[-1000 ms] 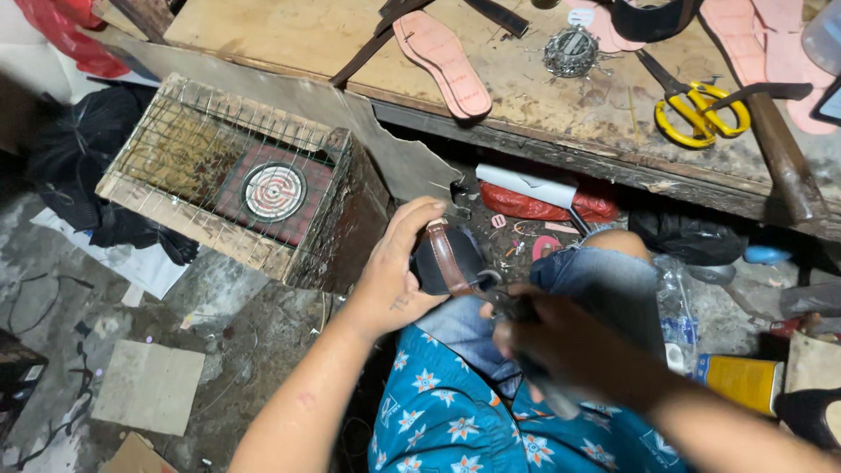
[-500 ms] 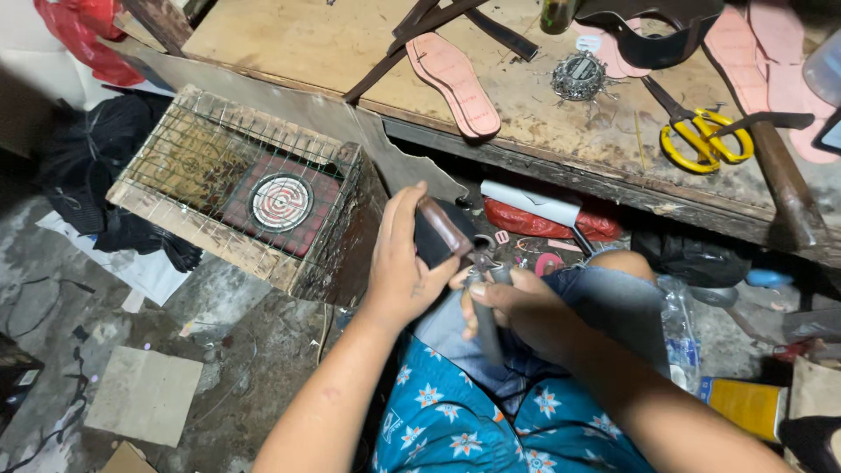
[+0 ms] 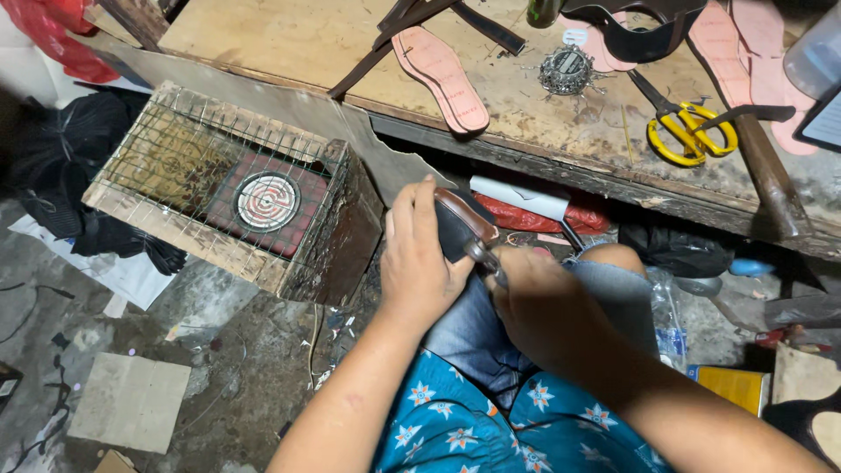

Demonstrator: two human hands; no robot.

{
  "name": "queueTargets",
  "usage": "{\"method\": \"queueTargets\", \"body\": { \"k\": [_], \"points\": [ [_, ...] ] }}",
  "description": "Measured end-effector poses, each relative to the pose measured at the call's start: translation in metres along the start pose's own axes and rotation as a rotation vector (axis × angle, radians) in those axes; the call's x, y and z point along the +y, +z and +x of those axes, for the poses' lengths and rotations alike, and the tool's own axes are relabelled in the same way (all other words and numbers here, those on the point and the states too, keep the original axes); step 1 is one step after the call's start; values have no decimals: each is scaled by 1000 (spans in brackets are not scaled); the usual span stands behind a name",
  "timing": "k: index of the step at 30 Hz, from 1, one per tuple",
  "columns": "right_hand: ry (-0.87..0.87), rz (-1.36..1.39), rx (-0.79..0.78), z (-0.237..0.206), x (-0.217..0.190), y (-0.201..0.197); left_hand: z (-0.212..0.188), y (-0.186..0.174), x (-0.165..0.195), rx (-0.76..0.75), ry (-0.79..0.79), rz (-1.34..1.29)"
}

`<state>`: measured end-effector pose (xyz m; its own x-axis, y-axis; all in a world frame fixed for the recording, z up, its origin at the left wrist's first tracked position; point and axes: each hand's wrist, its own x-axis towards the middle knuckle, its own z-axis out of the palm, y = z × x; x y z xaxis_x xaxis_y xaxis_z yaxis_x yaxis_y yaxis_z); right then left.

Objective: The person sits on the floor holding a shoe with a black fabric upper and pink insole across their lap. They use pincers to grip and pull the upper's edge over the sole, hammer the edge to set it, press and smooth the insole by hand, and finally place the finished shoe on a small wire-topped stand.

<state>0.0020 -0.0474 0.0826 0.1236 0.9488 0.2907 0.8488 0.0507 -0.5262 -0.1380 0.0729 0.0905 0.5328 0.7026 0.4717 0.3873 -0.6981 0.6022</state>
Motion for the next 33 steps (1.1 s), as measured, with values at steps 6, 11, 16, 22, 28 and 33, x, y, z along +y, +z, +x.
{"method": "queueTargets", "body": {
  "k": [6, 11, 16, 22, 28, 33],
  "points": [
    [-79, 63, 105, -3, -12, 6, 3, -12, -22, -75, 181, -189],
    [-80, 50, -268, -54, -7, 8, -6, -24, -30, -139, 115, -333],
    [460, -98, -850, -91, 36, 3, -43, -34, -34, -297, -51, -529],
    [383, -353, -695, -138, 60, -29, -75, -29, -30, -335, 44, -492],
    [400, -442, -846, -161, 75, -37, -63, -22, -21, -182, 145, -406],
    [214, 68, -323, -103, 61, -30, -48, -24, -20, -312, 164, -484]
  ]
}}
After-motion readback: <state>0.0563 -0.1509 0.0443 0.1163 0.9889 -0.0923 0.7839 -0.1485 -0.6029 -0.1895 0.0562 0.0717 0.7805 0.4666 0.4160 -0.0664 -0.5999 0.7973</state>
